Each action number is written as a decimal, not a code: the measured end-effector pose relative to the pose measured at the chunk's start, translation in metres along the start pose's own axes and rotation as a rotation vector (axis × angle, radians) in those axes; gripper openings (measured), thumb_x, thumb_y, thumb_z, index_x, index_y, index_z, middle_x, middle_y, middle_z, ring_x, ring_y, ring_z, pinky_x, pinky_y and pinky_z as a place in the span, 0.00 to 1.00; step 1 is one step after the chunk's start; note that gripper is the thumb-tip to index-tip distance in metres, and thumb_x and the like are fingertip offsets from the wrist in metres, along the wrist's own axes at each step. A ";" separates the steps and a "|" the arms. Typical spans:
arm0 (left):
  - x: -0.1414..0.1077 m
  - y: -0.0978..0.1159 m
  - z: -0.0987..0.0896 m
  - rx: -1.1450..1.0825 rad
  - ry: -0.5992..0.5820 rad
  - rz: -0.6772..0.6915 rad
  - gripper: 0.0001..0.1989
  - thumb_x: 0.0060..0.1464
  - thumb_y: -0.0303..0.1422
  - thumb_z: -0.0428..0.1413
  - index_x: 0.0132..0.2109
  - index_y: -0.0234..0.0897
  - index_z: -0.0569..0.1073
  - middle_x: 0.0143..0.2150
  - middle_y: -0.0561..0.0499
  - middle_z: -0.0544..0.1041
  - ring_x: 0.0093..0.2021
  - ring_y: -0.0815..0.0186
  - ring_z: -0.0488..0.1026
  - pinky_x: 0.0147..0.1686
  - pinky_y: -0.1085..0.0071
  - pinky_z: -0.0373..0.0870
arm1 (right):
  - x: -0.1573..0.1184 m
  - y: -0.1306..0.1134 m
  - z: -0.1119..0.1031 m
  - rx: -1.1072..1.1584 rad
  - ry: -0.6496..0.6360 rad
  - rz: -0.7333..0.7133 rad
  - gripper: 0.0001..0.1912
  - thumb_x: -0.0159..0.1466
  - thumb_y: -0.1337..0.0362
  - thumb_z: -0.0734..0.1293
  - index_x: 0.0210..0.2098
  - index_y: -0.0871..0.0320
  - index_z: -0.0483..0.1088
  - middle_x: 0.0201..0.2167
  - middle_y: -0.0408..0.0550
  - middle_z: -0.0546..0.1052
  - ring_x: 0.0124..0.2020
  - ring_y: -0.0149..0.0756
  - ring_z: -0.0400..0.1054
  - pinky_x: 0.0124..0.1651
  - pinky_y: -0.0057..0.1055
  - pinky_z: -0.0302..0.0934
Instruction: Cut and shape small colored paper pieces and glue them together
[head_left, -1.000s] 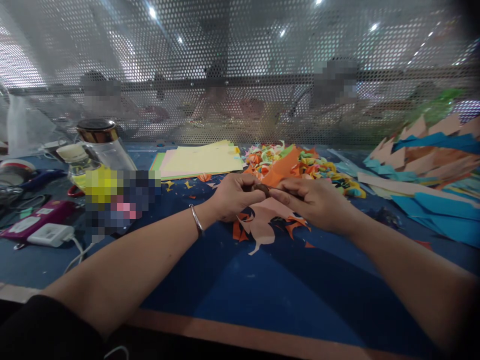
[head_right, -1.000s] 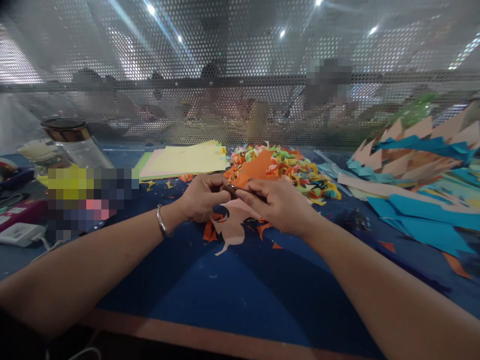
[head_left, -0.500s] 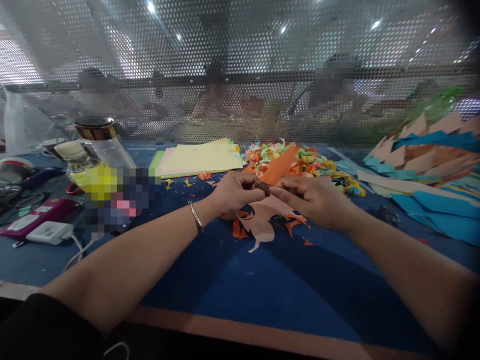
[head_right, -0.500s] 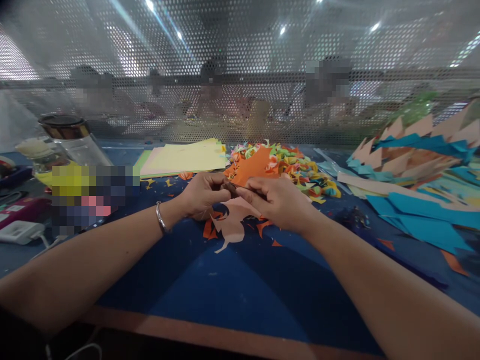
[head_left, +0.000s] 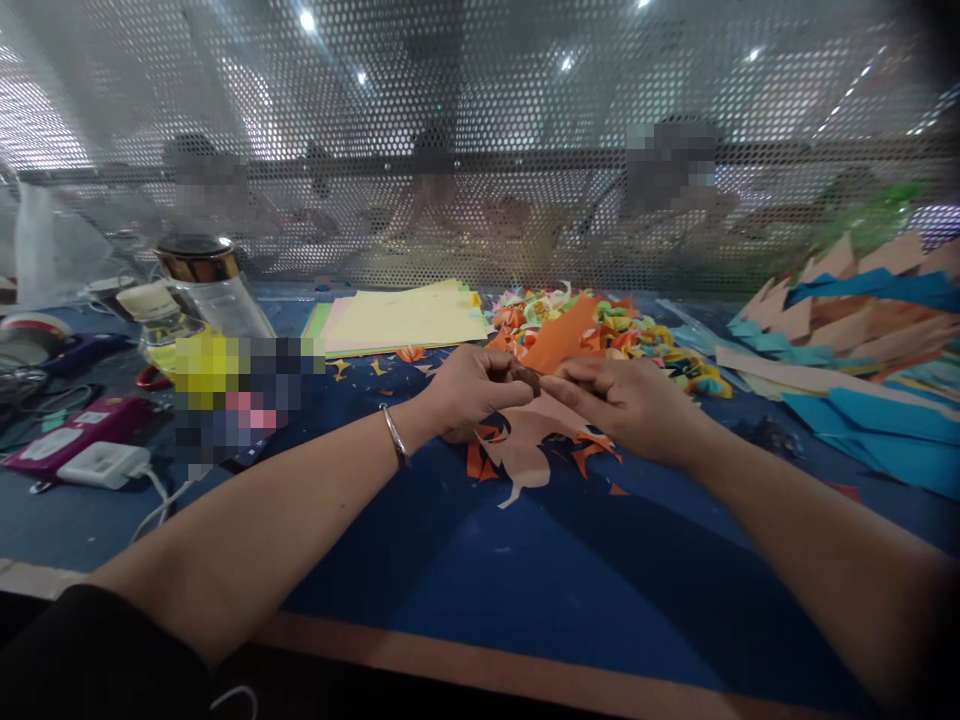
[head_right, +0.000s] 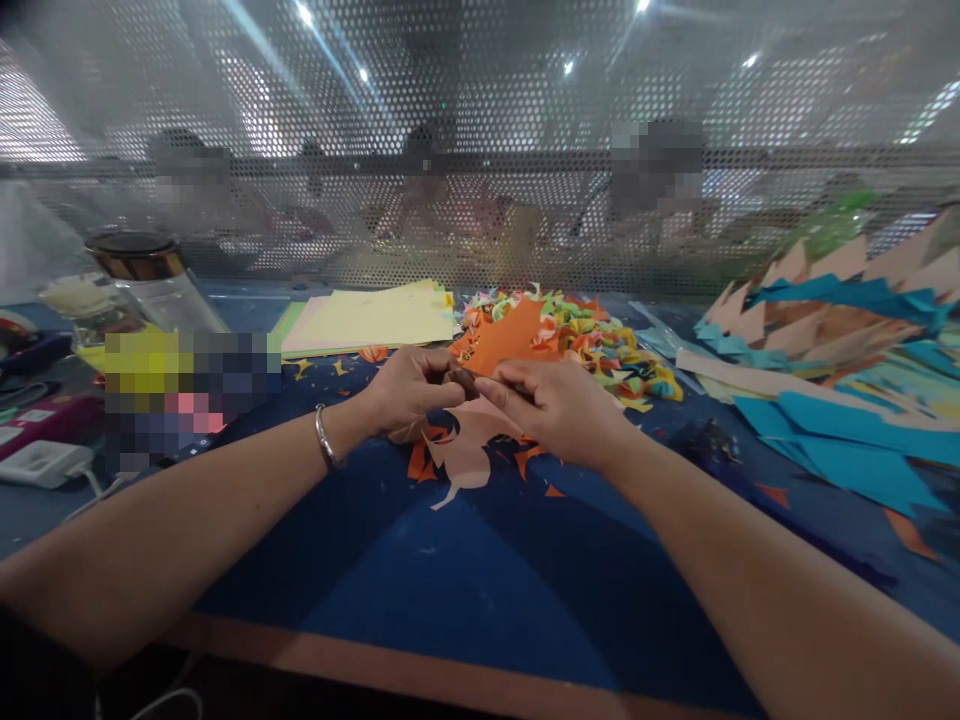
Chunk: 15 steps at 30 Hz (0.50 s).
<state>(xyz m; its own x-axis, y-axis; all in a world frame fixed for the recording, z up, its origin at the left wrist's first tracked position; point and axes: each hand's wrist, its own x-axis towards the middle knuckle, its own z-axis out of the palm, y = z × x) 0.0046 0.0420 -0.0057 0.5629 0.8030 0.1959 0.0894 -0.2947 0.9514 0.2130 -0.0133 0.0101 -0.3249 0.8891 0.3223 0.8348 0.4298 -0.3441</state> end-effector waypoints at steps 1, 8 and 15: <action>0.000 0.000 0.000 0.003 -0.002 -0.005 0.09 0.42 0.30 0.61 0.22 0.37 0.67 0.24 0.56 0.66 0.28 0.72 0.61 0.31 0.69 0.58 | 0.000 0.000 0.000 0.000 -0.003 -0.002 0.31 0.73 0.37 0.54 0.24 0.54 0.59 0.20 0.41 0.64 0.22 0.32 0.62 0.31 0.34 0.52; 0.000 0.000 0.000 -0.013 0.000 0.004 0.09 0.43 0.31 0.61 0.22 0.37 0.68 0.24 0.56 0.66 0.28 0.72 0.62 0.31 0.69 0.59 | 0.000 0.000 0.000 -0.006 0.012 -0.019 0.33 0.73 0.35 0.53 0.24 0.53 0.59 0.19 0.41 0.63 0.22 0.32 0.61 0.32 0.34 0.52; 0.000 -0.002 -0.001 0.017 -0.015 0.019 0.10 0.43 0.33 0.61 0.22 0.37 0.67 0.25 0.55 0.66 0.28 0.71 0.62 0.31 0.68 0.58 | 0.002 0.006 0.002 -0.055 -0.015 0.011 0.35 0.72 0.33 0.51 0.25 0.54 0.62 0.21 0.43 0.67 0.24 0.35 0.64 0.35 0.36 0.53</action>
<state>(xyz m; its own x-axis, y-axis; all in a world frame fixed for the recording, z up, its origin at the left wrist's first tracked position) 0.0038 0.0427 -0.0075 0.5765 0.7897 0.2100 0.0926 -0.3185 0.9434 0.2162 -0.0088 0.0072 -0.3221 0.8962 0.3051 0.8615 0.4111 -0.2980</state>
